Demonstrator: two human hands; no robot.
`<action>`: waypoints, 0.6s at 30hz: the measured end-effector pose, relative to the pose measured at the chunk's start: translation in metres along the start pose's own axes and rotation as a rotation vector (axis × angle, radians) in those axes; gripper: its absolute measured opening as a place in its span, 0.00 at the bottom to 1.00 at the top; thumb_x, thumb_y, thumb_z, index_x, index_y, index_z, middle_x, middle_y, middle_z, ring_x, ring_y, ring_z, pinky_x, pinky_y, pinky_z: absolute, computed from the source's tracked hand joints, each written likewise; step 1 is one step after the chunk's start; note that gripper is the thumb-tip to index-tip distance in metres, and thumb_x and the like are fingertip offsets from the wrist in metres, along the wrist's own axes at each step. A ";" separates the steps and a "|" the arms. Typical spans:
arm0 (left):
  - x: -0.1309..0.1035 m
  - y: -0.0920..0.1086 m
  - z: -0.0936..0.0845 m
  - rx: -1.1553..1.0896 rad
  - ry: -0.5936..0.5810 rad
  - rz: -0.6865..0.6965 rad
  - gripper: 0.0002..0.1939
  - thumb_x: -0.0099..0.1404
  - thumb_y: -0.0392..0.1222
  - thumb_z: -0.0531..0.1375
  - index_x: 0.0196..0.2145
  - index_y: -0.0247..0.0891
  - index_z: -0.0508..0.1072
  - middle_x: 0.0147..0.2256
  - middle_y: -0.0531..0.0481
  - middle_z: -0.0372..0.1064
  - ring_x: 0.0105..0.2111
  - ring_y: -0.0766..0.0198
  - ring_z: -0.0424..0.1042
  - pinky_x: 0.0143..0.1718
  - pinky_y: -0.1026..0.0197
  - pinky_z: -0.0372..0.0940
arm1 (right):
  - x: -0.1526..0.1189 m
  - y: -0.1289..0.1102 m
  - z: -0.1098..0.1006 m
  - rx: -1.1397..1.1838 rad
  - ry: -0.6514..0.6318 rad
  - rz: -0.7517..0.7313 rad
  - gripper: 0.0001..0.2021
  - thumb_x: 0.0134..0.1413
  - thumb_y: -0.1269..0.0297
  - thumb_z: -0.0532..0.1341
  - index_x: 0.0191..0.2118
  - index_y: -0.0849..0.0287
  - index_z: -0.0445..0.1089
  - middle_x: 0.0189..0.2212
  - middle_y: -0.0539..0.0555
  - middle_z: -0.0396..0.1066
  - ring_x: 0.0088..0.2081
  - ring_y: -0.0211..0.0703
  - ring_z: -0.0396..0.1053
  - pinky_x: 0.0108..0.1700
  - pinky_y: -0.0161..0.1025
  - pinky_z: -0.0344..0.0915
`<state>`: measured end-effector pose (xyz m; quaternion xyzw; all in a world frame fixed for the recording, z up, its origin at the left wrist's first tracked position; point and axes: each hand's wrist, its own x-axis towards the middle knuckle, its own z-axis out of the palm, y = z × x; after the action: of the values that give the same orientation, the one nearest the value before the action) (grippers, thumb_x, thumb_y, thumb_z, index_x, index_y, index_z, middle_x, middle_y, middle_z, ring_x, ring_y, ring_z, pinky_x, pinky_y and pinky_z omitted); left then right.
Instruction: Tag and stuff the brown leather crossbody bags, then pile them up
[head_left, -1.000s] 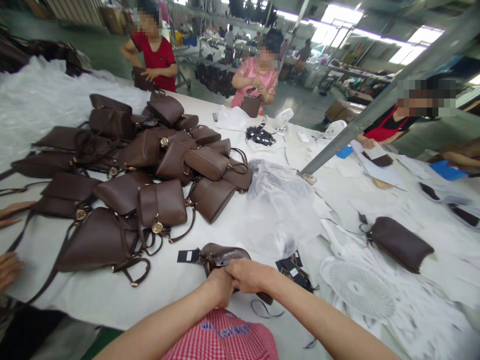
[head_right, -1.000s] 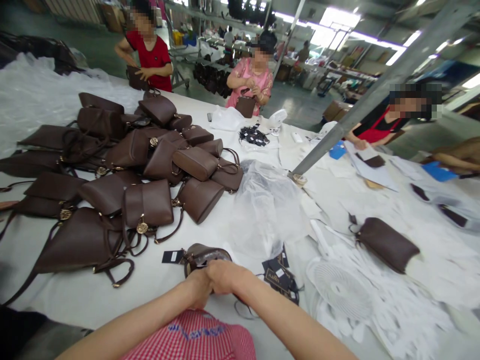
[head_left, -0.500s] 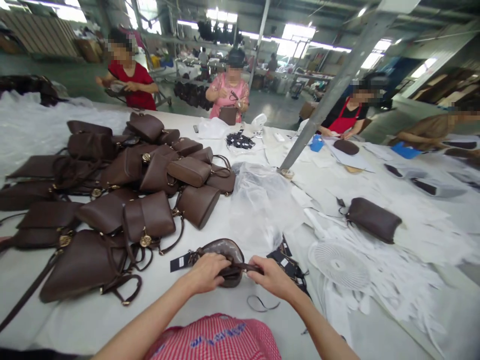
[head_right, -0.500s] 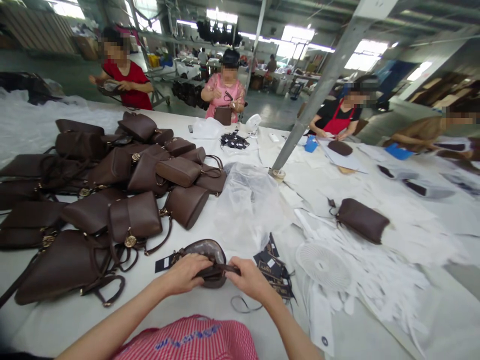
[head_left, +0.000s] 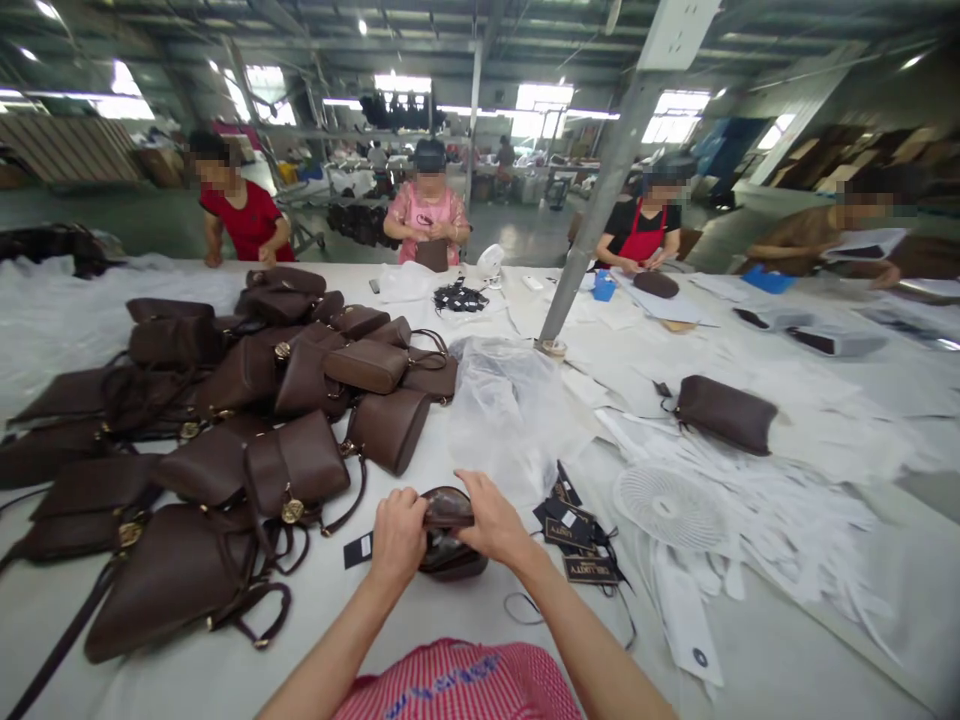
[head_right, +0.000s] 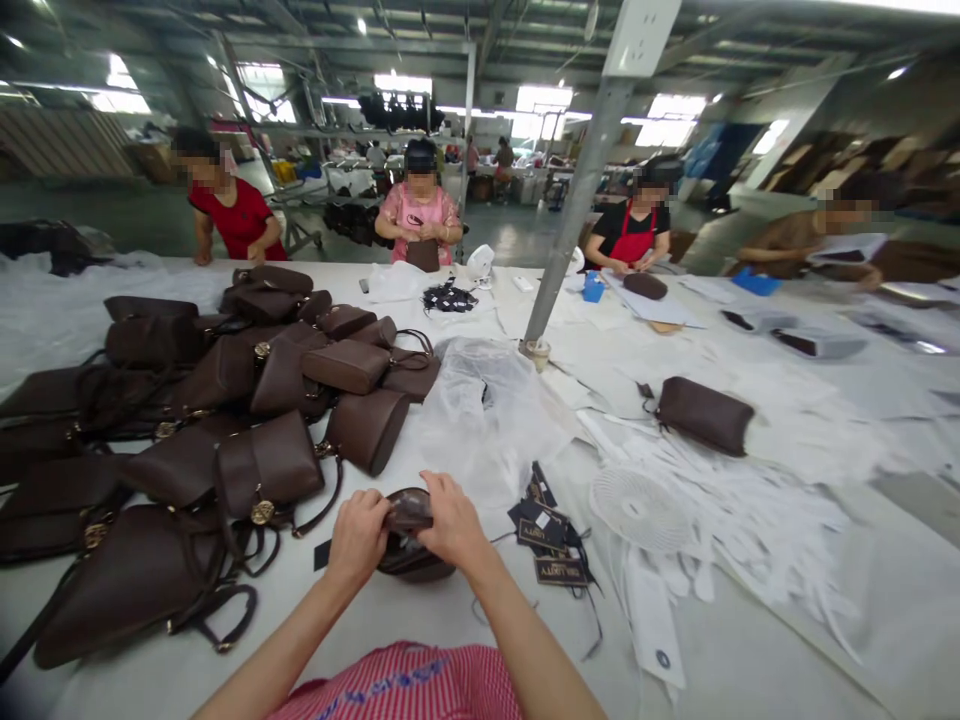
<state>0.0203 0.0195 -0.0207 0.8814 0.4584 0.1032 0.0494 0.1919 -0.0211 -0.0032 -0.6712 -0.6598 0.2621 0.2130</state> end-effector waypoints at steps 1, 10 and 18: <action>-0.002 -0.004 0.001 0.014 -0.009 -0.016 0.07 0.60 0.30 0.54 0.29 0.38 0.69 0.32 0.46 0.67 0.36 0.55 0.65 0.35 0.56 0.57 | -0.005 0.007 0.008 -0.034 0.009 0.091 0.33 0.44 0.70 0.61 0.58 0.61 0.55 0.53 0.61 0.62 0.54 0.51 0.62 0.54 0.42 0.61; -0.006 -0.034 0.007 -0.264 -0.038 -0.121 0.14 0.55 0.23 0.48 0.31 0.40 0.65 0.34 0.50 0.64 0.35 0.61 0.66 0.36 0.62 0.61 | -0.016 0.046 0.036 -0.031 0.008 0.395 0.26 0.43 0.77 0.57 0.52 0.60 0.61 0.43 0.58 0.72 0.46 0.47 0.69 0.48 0.37 0.62; -0.001 -0.024 -0.012 -0.078 -0.163 0.060 0.15 0.58 0.24 0.49 0.37 0.38 0.69 0.40 0.45 0.66 0.40 0.56 0.65 0.41 0.56 0.62 | -0.011 0.049 0.028 0.234 -0.084 0.324 0.18 0.43 0.71 0.62 0.44 0.59 0.68 0.31 0.50 0.73 0.33 0.41 0.70 0.37 0.34 0.63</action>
<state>-0.0024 0.0320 -0.0136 0.8975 0.4220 0.0503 0.1179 0.2126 -0.0359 -0.0550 -0.7278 -0.5167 0.3954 0.2168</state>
